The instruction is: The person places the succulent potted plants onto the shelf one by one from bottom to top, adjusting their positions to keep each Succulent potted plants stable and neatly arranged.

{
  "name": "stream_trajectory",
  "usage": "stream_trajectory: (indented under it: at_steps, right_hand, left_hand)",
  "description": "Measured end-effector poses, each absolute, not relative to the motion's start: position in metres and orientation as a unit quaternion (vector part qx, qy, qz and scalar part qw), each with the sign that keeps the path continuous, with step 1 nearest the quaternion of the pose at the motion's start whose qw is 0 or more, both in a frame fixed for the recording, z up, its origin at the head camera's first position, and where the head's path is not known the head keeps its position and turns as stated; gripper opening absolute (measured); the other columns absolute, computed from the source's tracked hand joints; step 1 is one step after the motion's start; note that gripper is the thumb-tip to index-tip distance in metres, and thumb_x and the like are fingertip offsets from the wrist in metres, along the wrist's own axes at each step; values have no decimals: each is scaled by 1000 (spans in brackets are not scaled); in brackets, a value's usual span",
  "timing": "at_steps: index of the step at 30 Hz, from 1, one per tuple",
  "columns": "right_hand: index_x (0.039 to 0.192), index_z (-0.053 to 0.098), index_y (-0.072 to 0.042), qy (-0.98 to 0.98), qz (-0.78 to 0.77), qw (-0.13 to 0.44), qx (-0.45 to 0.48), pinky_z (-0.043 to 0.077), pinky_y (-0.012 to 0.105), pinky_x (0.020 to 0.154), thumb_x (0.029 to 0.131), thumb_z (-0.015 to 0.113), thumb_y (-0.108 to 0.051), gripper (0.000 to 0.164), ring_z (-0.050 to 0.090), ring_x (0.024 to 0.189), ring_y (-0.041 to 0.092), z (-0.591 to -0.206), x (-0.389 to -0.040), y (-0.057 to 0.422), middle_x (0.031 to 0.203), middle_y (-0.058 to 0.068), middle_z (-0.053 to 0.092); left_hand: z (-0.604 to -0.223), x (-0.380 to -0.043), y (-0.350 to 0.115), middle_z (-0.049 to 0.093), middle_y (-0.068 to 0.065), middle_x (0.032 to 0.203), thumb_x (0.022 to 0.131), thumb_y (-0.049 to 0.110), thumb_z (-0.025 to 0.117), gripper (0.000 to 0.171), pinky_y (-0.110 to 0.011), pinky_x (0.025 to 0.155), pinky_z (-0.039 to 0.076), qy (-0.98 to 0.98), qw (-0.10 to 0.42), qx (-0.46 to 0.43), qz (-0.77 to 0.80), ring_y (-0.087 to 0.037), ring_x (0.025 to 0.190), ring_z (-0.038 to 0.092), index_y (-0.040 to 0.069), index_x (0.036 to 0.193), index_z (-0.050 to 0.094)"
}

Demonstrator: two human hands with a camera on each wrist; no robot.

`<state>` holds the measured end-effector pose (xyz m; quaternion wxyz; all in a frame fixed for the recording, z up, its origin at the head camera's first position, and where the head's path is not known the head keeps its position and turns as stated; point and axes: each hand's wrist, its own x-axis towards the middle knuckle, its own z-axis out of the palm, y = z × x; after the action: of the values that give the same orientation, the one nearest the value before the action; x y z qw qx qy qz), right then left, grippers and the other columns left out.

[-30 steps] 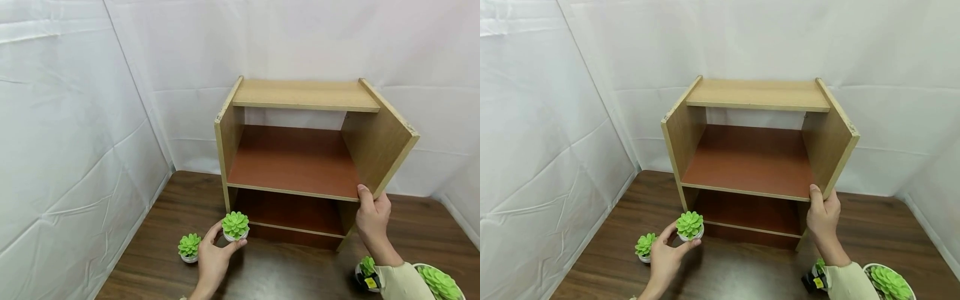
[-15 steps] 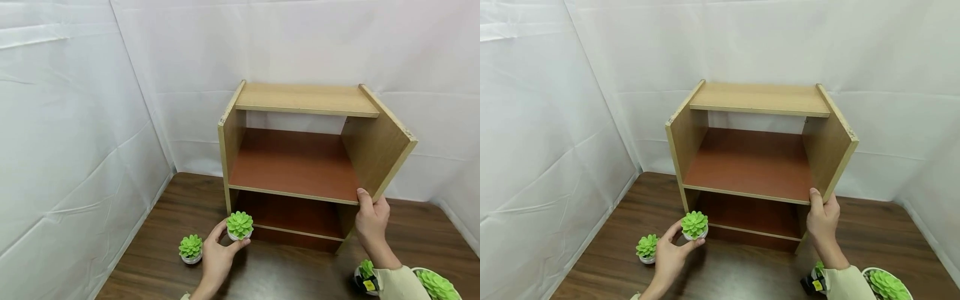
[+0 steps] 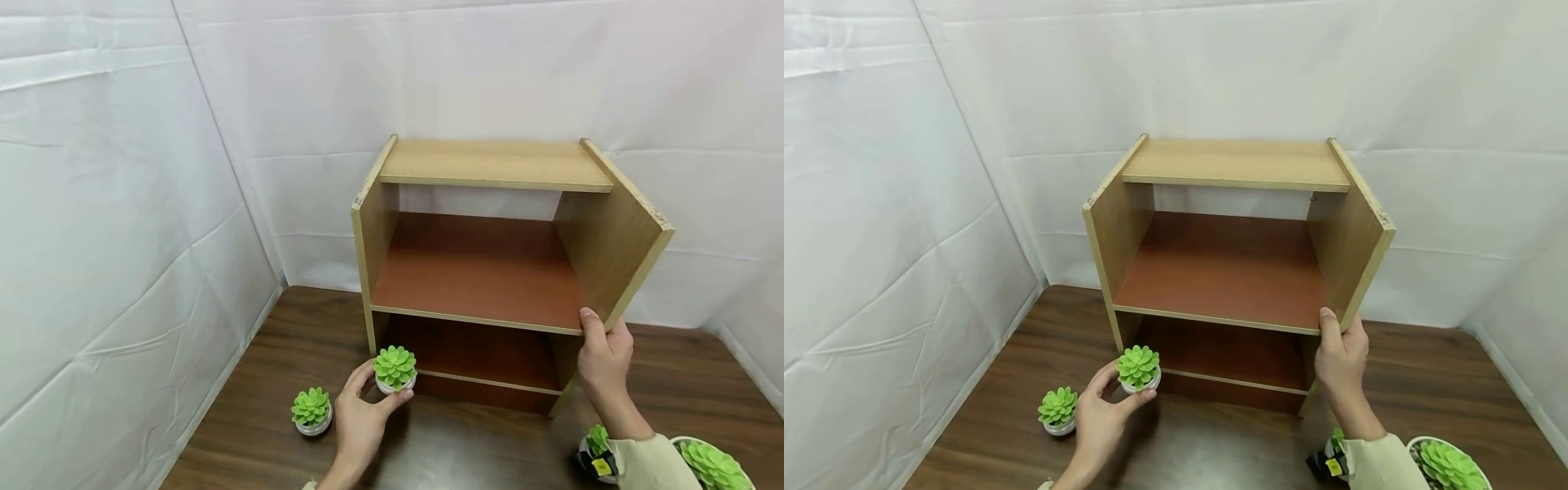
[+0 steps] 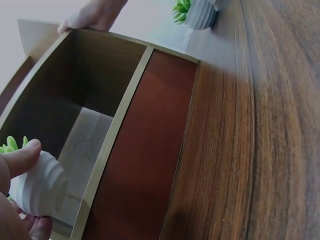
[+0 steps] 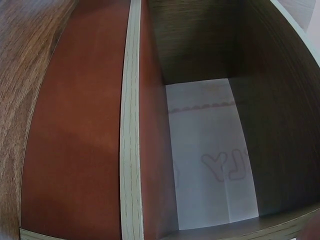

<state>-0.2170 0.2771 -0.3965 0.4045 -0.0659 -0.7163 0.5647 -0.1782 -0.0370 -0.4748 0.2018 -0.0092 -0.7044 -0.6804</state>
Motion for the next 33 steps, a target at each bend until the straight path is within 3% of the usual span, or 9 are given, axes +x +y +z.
stream_trajectory:
  at_steps: [9,15,25,33]
  right_hand:
    - [98,61,9,-712,564,415,-48,38,22,71,98,54,-12,22,54,76,10,-397,-218,277,78,-13,61]
    - [94,62,3,-707,568,419,-53,37,22,71,97,55,-12,18,53,76,11,-398,-218,275,76,-13,60]
    - [90,64,-7,-692,580,427,-51,38,21,71,97,56,-10,11,54,75,10,-398,-218,274,75,-13,61]
    - [93,61,10,-687,584,430,-42,38,21,69,97,54,-8,19,53,73,9,-398,-220,273,74,-12,60]
  left_hand:
    - [-460,-179,-29,63,-3,119,64,5,92,54,-36,90,49,-706,196,-5,-680,-20,107,62,7,114,72]
    - [-475,-188,-29,63,5,119,65,17,93,55,-40,91,48,-717,195,-20,-669,-15,106,61,16,115,72]
    - [-471,-190,-27,63,6,119,64,20,94,56,-37,89,48,-727,190,-14,-659,-13,106,61,18,116,72]
    - [-472,-193,-27,64,6,118,65,21,93,57,-44,92,47,-721,187,-18,-668,-13,107,61,17,118,71]
